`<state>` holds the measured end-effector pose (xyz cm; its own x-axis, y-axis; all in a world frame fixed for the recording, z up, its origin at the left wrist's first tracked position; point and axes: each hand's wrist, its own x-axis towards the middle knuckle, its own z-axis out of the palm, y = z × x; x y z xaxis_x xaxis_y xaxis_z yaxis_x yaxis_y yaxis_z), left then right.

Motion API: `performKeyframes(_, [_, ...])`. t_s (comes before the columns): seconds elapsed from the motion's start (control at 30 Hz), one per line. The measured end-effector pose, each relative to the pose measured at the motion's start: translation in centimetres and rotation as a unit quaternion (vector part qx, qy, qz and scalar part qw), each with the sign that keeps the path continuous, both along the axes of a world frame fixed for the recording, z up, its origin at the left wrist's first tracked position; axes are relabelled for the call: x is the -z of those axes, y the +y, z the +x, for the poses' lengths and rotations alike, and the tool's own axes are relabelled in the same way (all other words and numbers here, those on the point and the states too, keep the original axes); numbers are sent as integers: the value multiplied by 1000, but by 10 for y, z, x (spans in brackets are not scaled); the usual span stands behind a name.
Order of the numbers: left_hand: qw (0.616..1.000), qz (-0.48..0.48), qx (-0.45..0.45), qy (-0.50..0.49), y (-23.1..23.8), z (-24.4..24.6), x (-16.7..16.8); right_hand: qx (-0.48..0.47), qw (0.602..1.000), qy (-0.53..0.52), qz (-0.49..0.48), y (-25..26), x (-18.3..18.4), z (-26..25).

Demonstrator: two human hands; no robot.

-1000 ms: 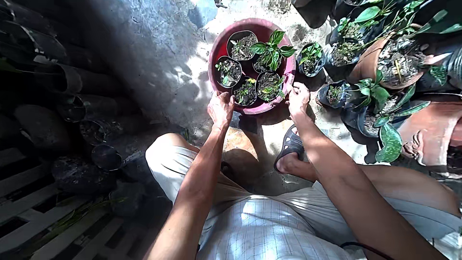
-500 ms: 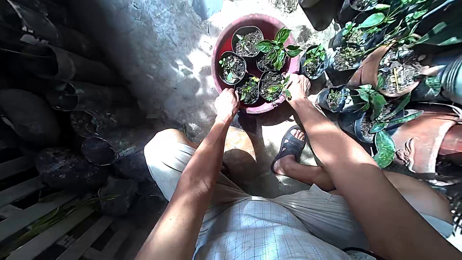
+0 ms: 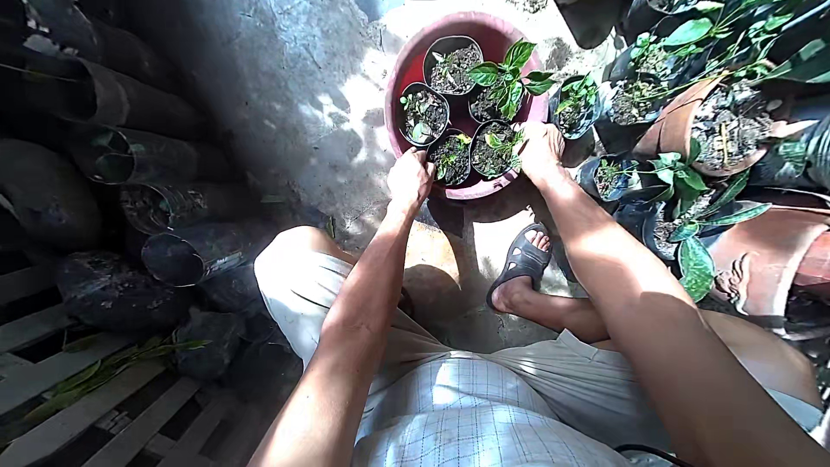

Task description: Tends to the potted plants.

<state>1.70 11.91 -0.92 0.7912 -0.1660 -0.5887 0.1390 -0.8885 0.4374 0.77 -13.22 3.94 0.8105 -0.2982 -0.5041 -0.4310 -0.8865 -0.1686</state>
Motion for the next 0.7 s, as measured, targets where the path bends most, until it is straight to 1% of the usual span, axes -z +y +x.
performKeyframes(0.1, [999, -26, -27, 10, 0, 1, 0, -19, 1000, 0, 1, -5, 5, 4])
performKeyframes(0.2, [999, -34, -36, 7, 1, 1, 2, -28, 1000, -1, 2, -10, 7, 7])
performKeyframes(0.4, [998, 4, -46, -46, -4, -8, 3, -38, 999, 25, -7, -4, 10, 10])
performKeyframes(0.47, [997, 8, -49, -56, -3, -9, 1, -32, 999, 36, 3, -1, 11, 15])
performKeyframes(0.57, [996, 24, -51, -65, -5, -9, -2, -19, 999, 44, 18, -3, 13, 19])
performKeyframes(0.7, [997, 28, -51, -52, -3, -5, -8, -3, 999, 39, 28, -3, 15, 20])
